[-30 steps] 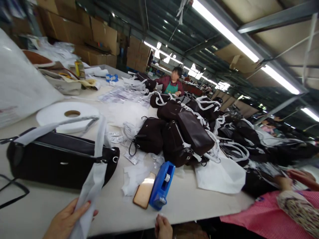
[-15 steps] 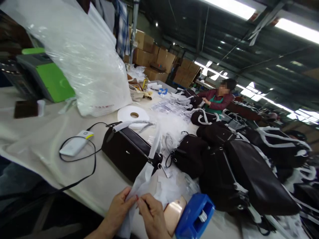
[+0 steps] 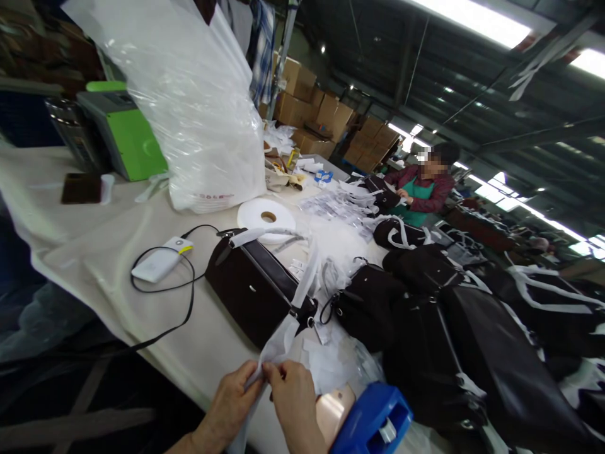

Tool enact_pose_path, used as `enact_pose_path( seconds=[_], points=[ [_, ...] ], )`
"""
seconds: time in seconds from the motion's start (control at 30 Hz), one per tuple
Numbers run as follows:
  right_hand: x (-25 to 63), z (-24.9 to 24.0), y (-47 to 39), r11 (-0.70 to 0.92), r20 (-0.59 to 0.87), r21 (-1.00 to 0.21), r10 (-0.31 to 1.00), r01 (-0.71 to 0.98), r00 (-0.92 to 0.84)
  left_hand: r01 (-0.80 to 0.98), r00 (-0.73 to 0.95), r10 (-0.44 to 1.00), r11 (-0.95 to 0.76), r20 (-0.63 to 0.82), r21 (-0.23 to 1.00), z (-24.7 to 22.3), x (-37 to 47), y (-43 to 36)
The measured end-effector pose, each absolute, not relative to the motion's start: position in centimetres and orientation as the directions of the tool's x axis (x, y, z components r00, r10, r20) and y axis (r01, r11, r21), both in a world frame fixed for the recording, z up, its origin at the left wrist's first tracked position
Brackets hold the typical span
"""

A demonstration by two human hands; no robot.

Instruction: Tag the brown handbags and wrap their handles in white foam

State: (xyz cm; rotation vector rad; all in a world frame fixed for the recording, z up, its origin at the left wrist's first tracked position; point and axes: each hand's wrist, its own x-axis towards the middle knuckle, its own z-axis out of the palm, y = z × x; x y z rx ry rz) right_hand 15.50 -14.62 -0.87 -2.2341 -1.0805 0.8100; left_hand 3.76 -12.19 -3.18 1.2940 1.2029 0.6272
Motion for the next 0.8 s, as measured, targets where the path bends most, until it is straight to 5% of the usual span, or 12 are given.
enact_pose_path(
  seconds=[0.07,0.13,0.27,0.4,0.57,0.73,0.8],
  points=[
    [15.6,-0.6,-15.0,-0.55,-0.193,-0.615,0.799,0.564,0.569,0.242,0.311,0.889,0.267,-0.336,0.933,-3.0,3.7,-12.1],
    [15.6,-0.9,-15.4,-0.521,-0.222,-0.693,0.812,0.498,0.541,0.174,0.335,0.851,0.365,-0.404,0.914,-2.8,3.8,-12.0],
    [15.1,-2.6,-16.0,-0.367,-0.331,-0.929,0.877,0.041,0.349,-0.037,0.428,0.704,0.64,-0.567,0.767,-1.8,4.2,-12.0],
    [14.4,-4.0,-16.4,-0.222,-0.336,-0.913,0.885,-0.342,0.322,-0.115,0.439,0.673,0.699,-0.595,0.706,-0.8,4.3,-12.0],
    [14.0,-4.4,-16.6,-0.202,-0.297,-0.944,0.867,-0.262,0.401,-0.088,0.443,0.697,0.66,-0.564,0.746,-0.7,4.2,-11.9],
    [13.6,-4.4,-16.5,-0.216,-0.262,-0.965,0.843,-0.151,0.469,0.022,0.227,0.852,0.48,-0.472,0.877,-0.8,4.2,-11.4],
    [13.5,-4.3,-16.6,-0.225,-0.268,-0.963,0.847,-0.147,0.46,-0.06,0.177,0.839,0.531,-0.514,0.846,-0.7,4.3,-11.1]
  ],
)
